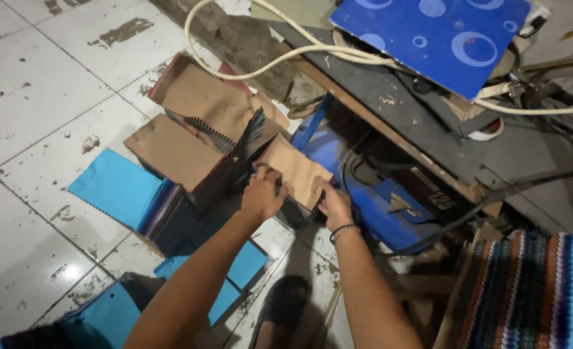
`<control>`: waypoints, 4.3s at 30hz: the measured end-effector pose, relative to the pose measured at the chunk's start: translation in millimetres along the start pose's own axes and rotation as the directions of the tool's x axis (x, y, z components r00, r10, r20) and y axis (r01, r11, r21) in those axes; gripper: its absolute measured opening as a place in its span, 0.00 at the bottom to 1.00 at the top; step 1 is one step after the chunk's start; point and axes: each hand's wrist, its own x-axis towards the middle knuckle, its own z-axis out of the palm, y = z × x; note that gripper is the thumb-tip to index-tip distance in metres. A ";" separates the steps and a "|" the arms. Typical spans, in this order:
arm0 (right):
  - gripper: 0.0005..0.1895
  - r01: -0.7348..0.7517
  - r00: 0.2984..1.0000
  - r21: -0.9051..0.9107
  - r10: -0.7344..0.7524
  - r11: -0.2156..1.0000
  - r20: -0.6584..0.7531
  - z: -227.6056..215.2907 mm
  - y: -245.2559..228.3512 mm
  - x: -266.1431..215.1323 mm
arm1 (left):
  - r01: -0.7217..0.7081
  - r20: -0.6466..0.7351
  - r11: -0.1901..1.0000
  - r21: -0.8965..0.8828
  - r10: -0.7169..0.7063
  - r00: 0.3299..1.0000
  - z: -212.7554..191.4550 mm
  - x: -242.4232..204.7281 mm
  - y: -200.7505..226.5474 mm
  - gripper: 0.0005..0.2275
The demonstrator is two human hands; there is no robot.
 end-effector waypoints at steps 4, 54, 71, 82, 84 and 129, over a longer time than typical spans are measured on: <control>0.32 0.060 0.991 0.010 -0.059 0.998 -0.122 6.7 37.6 61.7 | 0.022 -0.140 0.987 -0.160 -0.045 0.989 -9.5 -17.6 14.9 0.17; 0.33 0.404 0.895 -0.420 -0.447 0.812 -0.003 -315.9 -94.7 -466.6 | 0.546 0.549 0.197 -0.815 -0.042 0.835 -198.0 -421.0 221.8 0.25; 0.18 0.557 0.825 -0.566 -0.484 0.608 0.292 -501.2 43.0 -346.4 | 0.664 0.664 -0.041 -0.747 -0.107 0.740 76.7 -617.1 370.7 0.13; 0.21 0.358 0.881 -0.748 -0.468 0.559 0.073 -497.1 117.4 -498.1 | -0.422 0.261 0.805 -0.417 0.551 0.793 0.5 -546.1 300.4 0.23; 0.27 0.323 0.923 -0.692 -0.376 0.646 0.080 -492.4 130.8 -505.9 | -0.280 0.446 0.885 -0.371 0.434 0.782 -3.5 -532.4 311.2 0.26; 0.12 0.515 0.604 -0.758 -0.797 0.401 -0.011 -456.3 222.8 -527.8 | -0.660 0.091 0.648 -0.380 0.737 0.670 25.3 -524.7 290.7 0.10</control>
